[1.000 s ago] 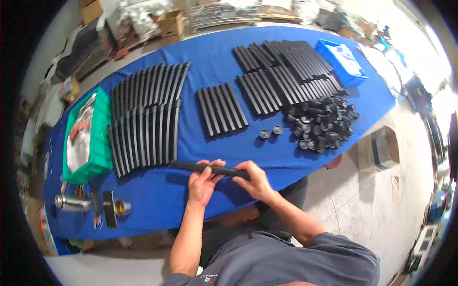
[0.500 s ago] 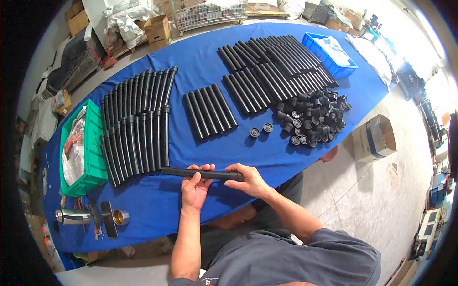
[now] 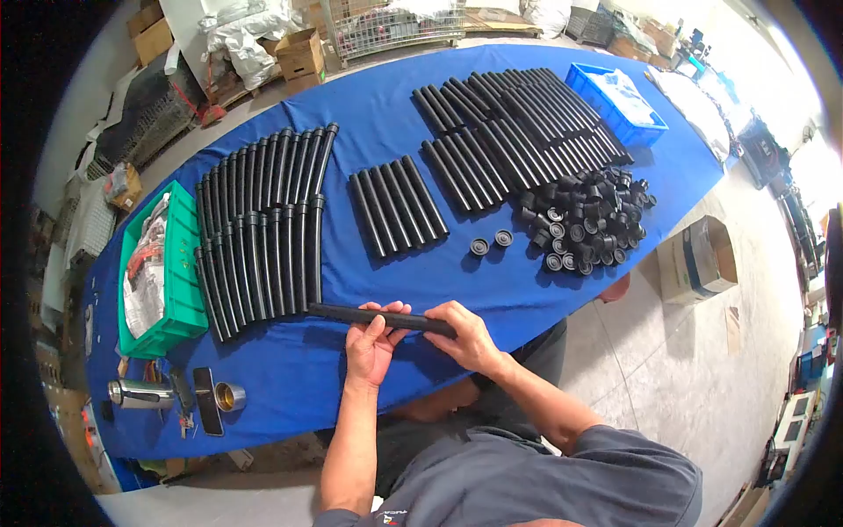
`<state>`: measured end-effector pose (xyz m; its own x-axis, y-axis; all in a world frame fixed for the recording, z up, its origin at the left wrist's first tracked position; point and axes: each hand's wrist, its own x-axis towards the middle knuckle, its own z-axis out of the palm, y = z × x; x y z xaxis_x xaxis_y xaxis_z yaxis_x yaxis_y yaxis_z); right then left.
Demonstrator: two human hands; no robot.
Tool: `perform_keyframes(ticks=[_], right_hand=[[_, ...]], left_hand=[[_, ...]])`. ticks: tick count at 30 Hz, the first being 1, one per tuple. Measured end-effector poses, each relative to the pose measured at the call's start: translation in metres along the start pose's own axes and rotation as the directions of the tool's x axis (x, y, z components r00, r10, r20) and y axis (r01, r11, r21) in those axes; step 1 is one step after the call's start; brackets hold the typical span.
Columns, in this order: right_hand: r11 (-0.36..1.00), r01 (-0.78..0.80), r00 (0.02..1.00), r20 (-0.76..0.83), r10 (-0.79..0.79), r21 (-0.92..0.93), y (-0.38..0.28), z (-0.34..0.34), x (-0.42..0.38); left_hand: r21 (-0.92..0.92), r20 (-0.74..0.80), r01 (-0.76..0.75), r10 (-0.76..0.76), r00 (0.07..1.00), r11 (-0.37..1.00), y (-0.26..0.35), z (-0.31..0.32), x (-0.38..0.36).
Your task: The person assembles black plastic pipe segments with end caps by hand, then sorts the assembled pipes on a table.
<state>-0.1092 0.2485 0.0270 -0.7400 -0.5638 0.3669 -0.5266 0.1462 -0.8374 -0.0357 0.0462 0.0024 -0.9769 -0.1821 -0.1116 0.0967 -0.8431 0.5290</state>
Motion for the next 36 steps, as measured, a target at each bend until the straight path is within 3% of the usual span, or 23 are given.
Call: perform_keyframes(ticks=[1,2,3,5,6,7,8,9,10,11,12,13,14,15,16,17,18,19,21,22,28,31,36], right_hand=[[0.999,0.046,0.999,-0.003,-0.046,-0.020,-0.003,-0.001,0.001],[1.000,-0.015,1.000,0.022,0.014,0.026,-0.004,-0.002,0.000],[0.959,-0.233,0.970,0.111,0.217,0.160,-0.009,-0.006,0.001],[0.694,-0.635,0.770,0.350,0.534,0.340,-0.019,-0.013,0.004],[0.747,-0.613,0.785,0.309,0.538,0.257,-0.020,-0.013,0.004],[0.911,-0.379,0.919,0.177,0.351,0.160,-0.014,-0.011,0.002],[0.992,-0.122,0.990,0.072,0.119,0.028,-0.004,-0.007,-0.002],[0.983,0.133,0.991,0.004,-0.134,-0.126,-0.003,-0.005,0.000],[0.977,0.171,0.984,-0.018,-0.175,-0.128,-0.003,-0.005,0.000],[0.995,-0.087,0.995,0.058,0.084,0.055,-0.004,-0.006,-0.001],[0.912,-0.353,0.931,0.178,0.319,0.209,-0.011,-0.010,0.000],[0.738,-0.596,0.799,0.328,0.504,0.317,-0.018,-0.014,0.001],[0.782,-0.577,0.808,0.303,0.505,0.235,-0.024,-0.017,0.003],[0.928,-0.348,0.930,0.178,0.323,0.135,-0.019,-0.014,0.000],[0.995,-0.099,0.992,0.078,0.099,0.002,-0.010,-0.009,-0.003],[0.978,0.146,0.989,0.013,-0.146,-0.151,-0.003,-0.005,-0.005],[0.975,0.158,0.987,-0.008,-0.161,-0.156,-0.004,-0.003,-0.003],[0.999,-0.034,0.998,0.058,0.032,0.018,-0.004,-0.004,-0.002],[0.847,-0.436,0.892,0.268,0.363,0.304,-0.008,-0.012,0.000],[0.805,-0.483,0.869,0.299,0.394,0.345,-0.001,-0.011,0.001],[0.873,-0.397,0.916,0.181,0.358,0.283,-0.010,-0.007,-0.004],[0.847,-0.440,0.896,0.204,0.394,0.298,-0.011,-0.009,-0.002],[0.999,-0.046,0.998,0.040,0.046,-0.005,-0.003,0.001,-0.005]], left_hand=[[-0.006,0.013,-0.010,0.010,1.000,1.000,-0.001,-0.002,0.000],[0.004,0.027,-0.010,0.010,1.000,1.000,-0.001,-0.005,-0.001],[0.011,0.039,-0.007,0.007,0.999,1.000,-0.001,-0.005,-0.001],[0.024,0.064,0.004,-0.005,0.998,1.000,0.001,-0.003,-0.001],[0.016,0.046,0.011,-0.011,0.999,1.000,0.000,-0.003,-0.001],[0.008,0.031,0.016,-0.016,0.999,1.000,-0.001,-0.004,0.000],[0.002,0.015,0.021,-0.021,1.000,1.000,-0.001,-0.004,0.001],[0.000,0.024,0.016,-0.016,1.000,1.000,-0.001,-0.005,0.001],[-0.001,0.030,0.015,-0.015,0.999,1.000,-0.001,-0.005,0.000],[-0.001,0.036,0.015,-0.015,0.999,1.000,-0.001,-0.006,0.000],[-0.002,0.033,0.016,-0.016,0.999,1.000,-0.001,-0.006,-0.001],[-0.003,0.031,0.016,-0.016,0.999,1.000,-0.001,-0.005,-0.001],[-0.004,0.030,0.018,-0.018,0.999,1.000,-0.001,-0.004,0.000],[-0.006,0.032,0.024,-0.024,0.999,1.000,-0.001,-0.003,0.000],[-0.007,0.033,0.028,-0.028,0.999,1.000,0.000,-0.003,0.001],[-0.009,0.033,0.032,-0.031,0.999,0.999,0.001,-0.003,0.001],[-0.015,0.036,0.024,-0.023,0.999,1.000,0.001,-0.004,0.001],[-0.020,0.040,0.017,-0.016,0.999,1.000,0.000,-0.006,0.001],[-0.022,0.034,0.010,-0.010,0.999,1.000,-0.001,-0.006,0.000],[-0.020,0.026,0.007,-0.006,1.000,1.000,-0.001,-0.005,0.000],[0.011,0.035,0.010,-0.010,0.999,1.000,-0.001,-0.005,0.000],[0.013,0.033,0.007,-0.008,0.999,1.000,-0.002,-0.006,0.002],[-0.017,0.010,0.020,-0.019,1.000,1.000,0.001,-0.002,0.001]])
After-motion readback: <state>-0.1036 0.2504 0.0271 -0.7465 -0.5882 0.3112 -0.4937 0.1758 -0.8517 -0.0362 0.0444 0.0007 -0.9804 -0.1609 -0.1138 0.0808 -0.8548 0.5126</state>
